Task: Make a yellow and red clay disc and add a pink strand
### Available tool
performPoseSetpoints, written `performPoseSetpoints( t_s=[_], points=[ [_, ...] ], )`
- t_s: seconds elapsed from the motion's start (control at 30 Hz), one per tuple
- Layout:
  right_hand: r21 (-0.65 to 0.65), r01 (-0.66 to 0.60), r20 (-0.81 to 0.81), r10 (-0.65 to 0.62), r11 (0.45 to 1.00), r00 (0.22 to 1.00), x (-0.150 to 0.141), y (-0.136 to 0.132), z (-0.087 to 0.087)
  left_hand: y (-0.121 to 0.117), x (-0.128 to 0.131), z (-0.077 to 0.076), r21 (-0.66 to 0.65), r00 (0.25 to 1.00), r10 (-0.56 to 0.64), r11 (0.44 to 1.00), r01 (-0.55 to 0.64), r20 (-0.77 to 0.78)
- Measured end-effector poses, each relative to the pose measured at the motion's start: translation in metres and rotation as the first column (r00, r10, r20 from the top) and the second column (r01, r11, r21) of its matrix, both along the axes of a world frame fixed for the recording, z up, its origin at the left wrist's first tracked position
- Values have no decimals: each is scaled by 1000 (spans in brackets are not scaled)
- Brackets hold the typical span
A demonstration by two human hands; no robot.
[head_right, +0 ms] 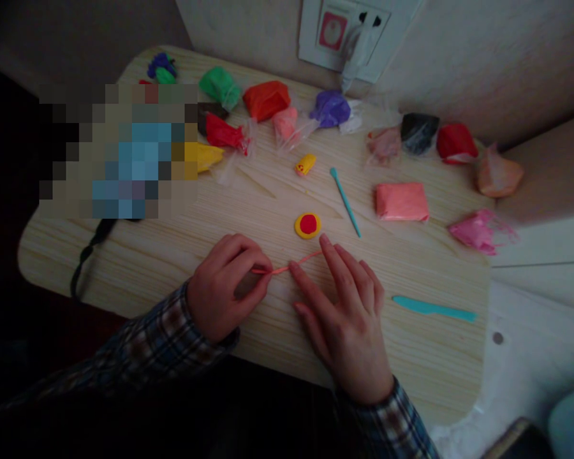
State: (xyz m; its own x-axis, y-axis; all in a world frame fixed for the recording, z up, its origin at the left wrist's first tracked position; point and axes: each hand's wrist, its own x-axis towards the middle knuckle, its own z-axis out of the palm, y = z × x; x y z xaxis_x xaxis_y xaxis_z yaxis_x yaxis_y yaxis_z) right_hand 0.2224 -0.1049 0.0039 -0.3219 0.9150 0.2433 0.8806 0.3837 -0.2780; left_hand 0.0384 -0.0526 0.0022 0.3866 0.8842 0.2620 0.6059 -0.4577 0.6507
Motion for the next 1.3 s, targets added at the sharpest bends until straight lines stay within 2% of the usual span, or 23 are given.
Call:
performPoseSetpoints(
  t_s=[0.23, 0.43, 0.83, 1.13, 1.3],
  points=[
    [-28, -4, 40, 5, 1000, 999, -1, 1, -2, 0, 0, 0, -9, 1000, -2, 1000, 2, 3],
    [15, 9, -18, -9, 1000, 1000, 0, 0, 0, 0, 0, 0, -10, 1000, -5, 1000, 5, -6],
    [-15, 12, 18, -12, 1000, 1000, 0, 1, 0, 0, -1, 0, -2, 1000, -6, 1000, 6, 15],
    [30, 72, -70, -70, 997, 995, 0, 1, 0, 1, 1, -2, 17, 1000, -26, 1000, 26, -12],
    [65, 88, -98, -81, 994, 992, 1, 0, 1, 1, 2, -6, 64, 998, -23, 998, 20, 50]
  ],
)
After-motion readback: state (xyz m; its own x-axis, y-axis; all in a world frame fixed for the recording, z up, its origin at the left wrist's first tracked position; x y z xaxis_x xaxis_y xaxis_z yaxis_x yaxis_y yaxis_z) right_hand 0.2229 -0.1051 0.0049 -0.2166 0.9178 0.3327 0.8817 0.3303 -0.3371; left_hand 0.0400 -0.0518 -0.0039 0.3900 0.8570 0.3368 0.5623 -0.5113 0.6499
